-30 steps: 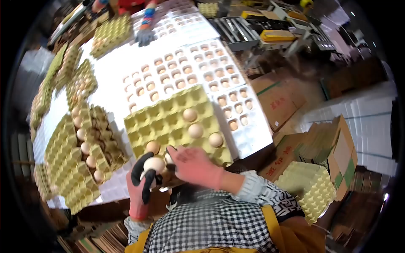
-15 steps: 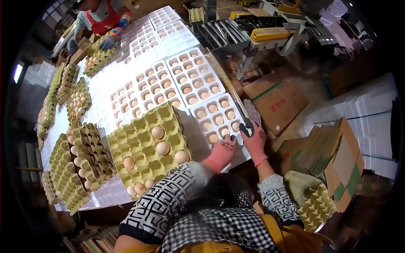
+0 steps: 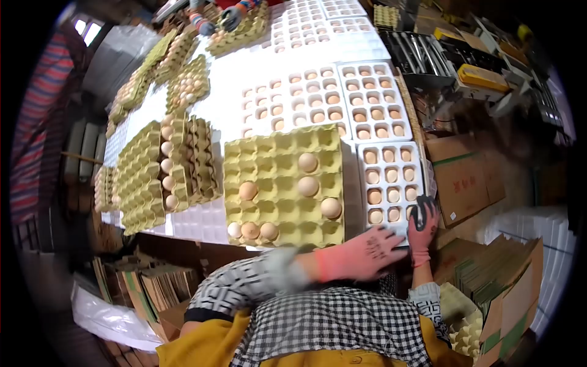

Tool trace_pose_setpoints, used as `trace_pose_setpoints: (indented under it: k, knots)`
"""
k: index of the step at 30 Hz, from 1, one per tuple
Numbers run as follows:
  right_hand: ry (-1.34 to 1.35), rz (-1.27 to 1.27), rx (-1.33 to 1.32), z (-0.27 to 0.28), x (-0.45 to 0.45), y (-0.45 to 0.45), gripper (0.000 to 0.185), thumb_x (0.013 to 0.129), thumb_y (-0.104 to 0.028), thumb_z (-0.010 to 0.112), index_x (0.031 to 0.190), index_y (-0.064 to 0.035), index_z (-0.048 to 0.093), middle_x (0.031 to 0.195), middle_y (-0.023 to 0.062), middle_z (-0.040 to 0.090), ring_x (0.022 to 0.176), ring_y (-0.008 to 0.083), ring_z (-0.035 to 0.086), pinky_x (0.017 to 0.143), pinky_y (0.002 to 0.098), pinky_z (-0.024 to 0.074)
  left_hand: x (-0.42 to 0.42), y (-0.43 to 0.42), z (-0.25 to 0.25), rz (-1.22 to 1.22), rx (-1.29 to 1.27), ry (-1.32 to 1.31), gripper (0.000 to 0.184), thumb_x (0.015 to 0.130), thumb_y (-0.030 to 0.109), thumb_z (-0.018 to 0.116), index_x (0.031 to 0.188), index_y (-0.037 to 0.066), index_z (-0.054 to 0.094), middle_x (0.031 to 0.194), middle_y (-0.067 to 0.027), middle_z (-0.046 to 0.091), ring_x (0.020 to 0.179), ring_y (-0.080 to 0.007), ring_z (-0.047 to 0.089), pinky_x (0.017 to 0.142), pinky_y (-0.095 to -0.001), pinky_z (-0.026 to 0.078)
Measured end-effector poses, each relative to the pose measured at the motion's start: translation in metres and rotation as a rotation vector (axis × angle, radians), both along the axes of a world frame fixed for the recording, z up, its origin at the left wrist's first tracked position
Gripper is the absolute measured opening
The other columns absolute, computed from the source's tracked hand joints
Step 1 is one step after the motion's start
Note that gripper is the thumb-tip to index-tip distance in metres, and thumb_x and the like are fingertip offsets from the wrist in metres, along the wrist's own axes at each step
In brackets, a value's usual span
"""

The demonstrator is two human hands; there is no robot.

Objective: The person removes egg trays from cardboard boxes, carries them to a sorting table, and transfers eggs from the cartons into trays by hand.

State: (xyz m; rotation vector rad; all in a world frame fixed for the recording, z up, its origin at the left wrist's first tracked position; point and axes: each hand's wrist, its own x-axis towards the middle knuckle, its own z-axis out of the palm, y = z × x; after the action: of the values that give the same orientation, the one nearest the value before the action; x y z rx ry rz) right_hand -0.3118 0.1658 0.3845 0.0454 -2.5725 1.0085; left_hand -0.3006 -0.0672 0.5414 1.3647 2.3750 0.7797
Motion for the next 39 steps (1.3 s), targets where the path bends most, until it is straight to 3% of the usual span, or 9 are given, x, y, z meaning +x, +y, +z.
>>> trace_pose_setpoints:
  k: [6, 12, 21, 24, 27, 29, 31, 35, 39]
  knots:
    - [-0.156, 0.047, 0.281, 0.014, 0.006, -0.010, 0.039, 0.068, -0.008, 0.073, 0.106, -0.0031, 0.064, 0.124, 0.0164, 0.059, 0.121, 0.0382, 0.050, 0.104, 0.0483, 0.0384, 0.062, -0.172, 0.059, 0.659, 0.191, -0.199, 0.051, 0.076, 0.014, 0.072, 0.124, 0.004, 0.060, 0.119, -0.0170, 0.062, 0.108, -0.0326, 0.061, 0.094, -0.0393, 0.048]
    - [0.001, 0.508, -0.360, 0.167, 0.015, -0.143, 0.052, 0.074, -0.015, 0.074, 0.121, 0.0002, 0.057, 0.125, 0.0182, 0.058, 0.117, 0.0374, 0.052, 0.102, 0.0479, 0.0392, 0.132, -0.274, 0.044, 1.376, 0.198, -0.082, 0.047, 0.072, 0.000, 0.070, 0.119, 0.001, 0.064, 0.102, -0.0151, 0.065, 0.092, -0.0282, 0.066, 0.084, -0.0352, 0.052]
    - [-0.093, 0.865, 0.353, 0.152, 0.028, -0.293, 0.051, 0.079, -0.024, 0.071, 0.125, -0.0062, 0.057, 0.115, 0.0122, 0.059, 0.115, 0.0349, 0.052, 0.109, 0.0472, 0.0329, 0.103, -0.297, 0.005, 1.077, -0.008, -0.091, 0.066, 0.066, 0.018, 0.083, 0.127, 0.011, 0.056, 0.104, -0.0154, 0.051, 0.094, -0.0345, 0.056, 0.081, -0.0431, 0.047]
    - [-0.325, 0.713, -0.125, 0.164, 0.042, -0.263, 0.066, 0.069, -0.012, 0.076, 0.130, -0.0024, 0.053, 0.124, 0.0153, 0.059, 0.121, 0.0346, 0.052, 0.107, 0.0443, 0.0399, 0.099, -0.304, -0.002, 1.032, 0.025, 0.034, 0.060, 0.063, 0.015, 0.082, 0.118, 0.012, 0.057, 0.104, -0.0136, 0.051, 0.096, -0.0328, 0.055, 0.083, -0.0424, 0.046]
    - [-0.758, 0.508, -1.356, 0.183, 0.057, -0.232, 0.069, 0.075, -0.016, 0.071, 0.137, 0.0020, 0.045, 0.136, 0.0204, 0.053, 0.123, 0.0336, 0.053, 0.107, 0.0435, 0.0426, 0.118, -0.313, -0.007, 1.179, 0.283, 0.004, 0.061, 0.069, 0.010, 0.077, 0.124, 0.006, 0.052, 0.121, -0.0143, 0.055, 0.109, -0.0318, 0.057, 0.096, -0.0405, 0.046]
    - [-0.668, 0.383, -1.754, 0.190, 0.068, -0.208, 0.048, 0.089, -0.016, 0.055, 0.132, 0.0047, 0.047, 0.123, 0.0254, 0.058, 0.118, 0.0390, 0.056, 0.103, 0.0538, 0.0433, 0.129, -0.324, -0.016, 1.163, 0.902, -0.513, 0.057, 0.073, 0.007, 0.075, 0.123, -0.001, 0.050, 0.123, -0.0131, 0.057, 0.113, -0.0259, 0.058, 0.098, -0.0368, 0.047]
    - [-0.573, 0.341, -1.736, 0.197, 0.071, -0.174, 0.040, 0.091, -0.017, 0.053, 0.125, 0.0037, 0.052, 0.116, 0.0213, 0.060, 0.109, 0.0352, 0.060, 0.096, 0.0520, 0.0490, 0.120, -0.322, 0.005, 1.178, 1.036, -0.831, 0.053, 0.075, 0.002, 0.072, 0.123, 0.000, 0.051, 0.116, -0.0116, 0.060, 0.106, -0.0217, 0.062, 0.093, -0.0338, 0.051]
    - [-0.453, 0.124, -0.652, 0.219, 0.054, -0.163, 0.052, 0.077, -0.009, 0.074, 0.125, 0.0007, 0.057, 0.097, 0.0109, 0.063, 0.095, 0.0197, 0.063, 0.081, 0.0320, 0.0529, 0.098, -0.292, 0.018, 0.993, 1.115, -1.303, 0.048, 0.077, 0.009, 0.069, 0.121, 0.000, 0.054, 0.111, -0.0118, 0.062, 0.100, -0.0227, 0.064, 0.089, -0.0340, 0.053]
    - [-0.339, 0.262, 0.329, 0.185, 0.019, -0.188, 0.063, 0.072, -0.018, 0.076, 0.131, -0.0095, 0.055, 0.111, 0.0164, 0.061, 0.102, 0.0314, 0.060, 0.092, 0.0400, 0.0475, 0.091, -0.253, 0.021, 0.832, 0.879, -1.366, 0.049, 0.080, 0.008, 0.068, 0.126, 0.000, 0.055, 0.115, -0.0098, 0.063, 0.106, -0.0187, 0.061, 0.092, -0.0302, 0.050]
